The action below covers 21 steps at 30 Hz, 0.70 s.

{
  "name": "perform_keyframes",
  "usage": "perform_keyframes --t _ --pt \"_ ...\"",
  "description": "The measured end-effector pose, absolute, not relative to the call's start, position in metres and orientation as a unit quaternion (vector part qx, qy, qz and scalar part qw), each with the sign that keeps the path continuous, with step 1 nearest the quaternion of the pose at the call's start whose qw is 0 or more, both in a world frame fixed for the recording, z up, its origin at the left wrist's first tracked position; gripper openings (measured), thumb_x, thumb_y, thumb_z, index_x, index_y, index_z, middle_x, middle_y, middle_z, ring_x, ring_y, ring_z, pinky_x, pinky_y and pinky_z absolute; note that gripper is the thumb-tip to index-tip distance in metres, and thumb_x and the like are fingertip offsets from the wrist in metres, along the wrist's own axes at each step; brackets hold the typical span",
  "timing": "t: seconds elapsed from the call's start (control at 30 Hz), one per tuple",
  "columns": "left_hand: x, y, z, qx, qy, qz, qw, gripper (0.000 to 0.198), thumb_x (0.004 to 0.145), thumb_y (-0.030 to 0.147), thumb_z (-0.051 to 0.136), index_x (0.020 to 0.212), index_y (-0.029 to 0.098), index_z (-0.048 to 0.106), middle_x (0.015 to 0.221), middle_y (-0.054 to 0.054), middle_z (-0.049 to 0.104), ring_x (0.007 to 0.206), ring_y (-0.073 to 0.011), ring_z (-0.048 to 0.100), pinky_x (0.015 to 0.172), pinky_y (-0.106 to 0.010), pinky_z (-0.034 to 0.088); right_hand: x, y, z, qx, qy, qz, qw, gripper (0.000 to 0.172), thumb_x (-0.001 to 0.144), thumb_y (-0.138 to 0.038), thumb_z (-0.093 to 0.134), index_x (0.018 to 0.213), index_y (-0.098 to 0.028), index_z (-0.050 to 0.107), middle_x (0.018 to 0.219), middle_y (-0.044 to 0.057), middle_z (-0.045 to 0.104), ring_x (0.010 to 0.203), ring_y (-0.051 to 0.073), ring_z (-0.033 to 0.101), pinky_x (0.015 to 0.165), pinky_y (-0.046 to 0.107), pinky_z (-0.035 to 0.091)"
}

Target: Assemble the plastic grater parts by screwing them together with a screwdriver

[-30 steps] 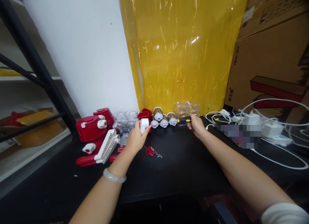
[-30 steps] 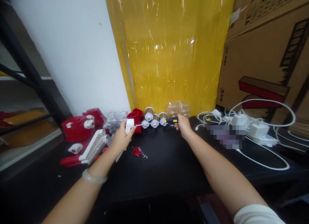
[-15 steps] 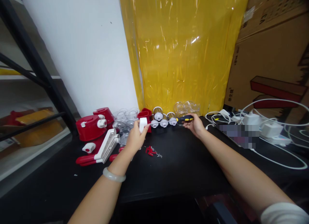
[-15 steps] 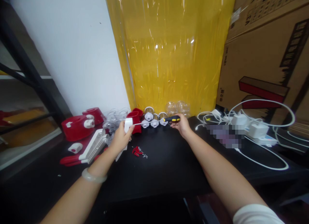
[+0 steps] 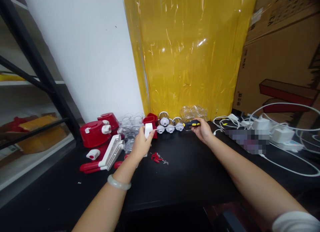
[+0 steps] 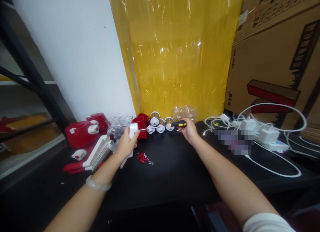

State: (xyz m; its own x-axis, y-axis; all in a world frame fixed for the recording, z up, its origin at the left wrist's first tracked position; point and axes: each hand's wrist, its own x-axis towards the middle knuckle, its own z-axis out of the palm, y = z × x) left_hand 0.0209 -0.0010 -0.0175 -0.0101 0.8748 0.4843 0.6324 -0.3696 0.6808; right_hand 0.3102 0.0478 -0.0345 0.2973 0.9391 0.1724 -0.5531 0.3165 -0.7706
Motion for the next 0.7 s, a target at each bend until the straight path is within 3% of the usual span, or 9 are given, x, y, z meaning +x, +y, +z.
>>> perform_keyframes --t 0.33,0.7 --pt "0.0185 0.0000 -0.0171 0.699 0.552 0.445 0.092 0.051 0.089 0.058 0.047 0.119 0.017 0.048 0.086 -0.008 0.070 0.064 -0.0231 0.067 0.062 -0.033 0.049 0.3106 0.0470 -0.0355 -0.314 -0.347 0.484 0.740 0.013 0.077 -0.030 0.061 0.076 -0.021 0.052 0.058 -0.004 0.056 0.044 0.010 0.055 0.039 0.019 0.036" --pt "0.0192 -0.0035 -0.0140 0.703 0.555 0.437 0.078 0.049 0.090 0.056 0.047 0.120 0.017 0.047 0.093 -0.011 0.071 0.067 -0.0232 0.067 0.063 -0.033 0.048 0.3115 0.0501 -0.0390 -0.345 -0.360 0.459 0.735 0.022 0.082 -0.041 0.063 0.079 -0.022 0.051 0.050 -0.006 0.051 0.038 0.009 0.048 0.033 0.018 0.032"
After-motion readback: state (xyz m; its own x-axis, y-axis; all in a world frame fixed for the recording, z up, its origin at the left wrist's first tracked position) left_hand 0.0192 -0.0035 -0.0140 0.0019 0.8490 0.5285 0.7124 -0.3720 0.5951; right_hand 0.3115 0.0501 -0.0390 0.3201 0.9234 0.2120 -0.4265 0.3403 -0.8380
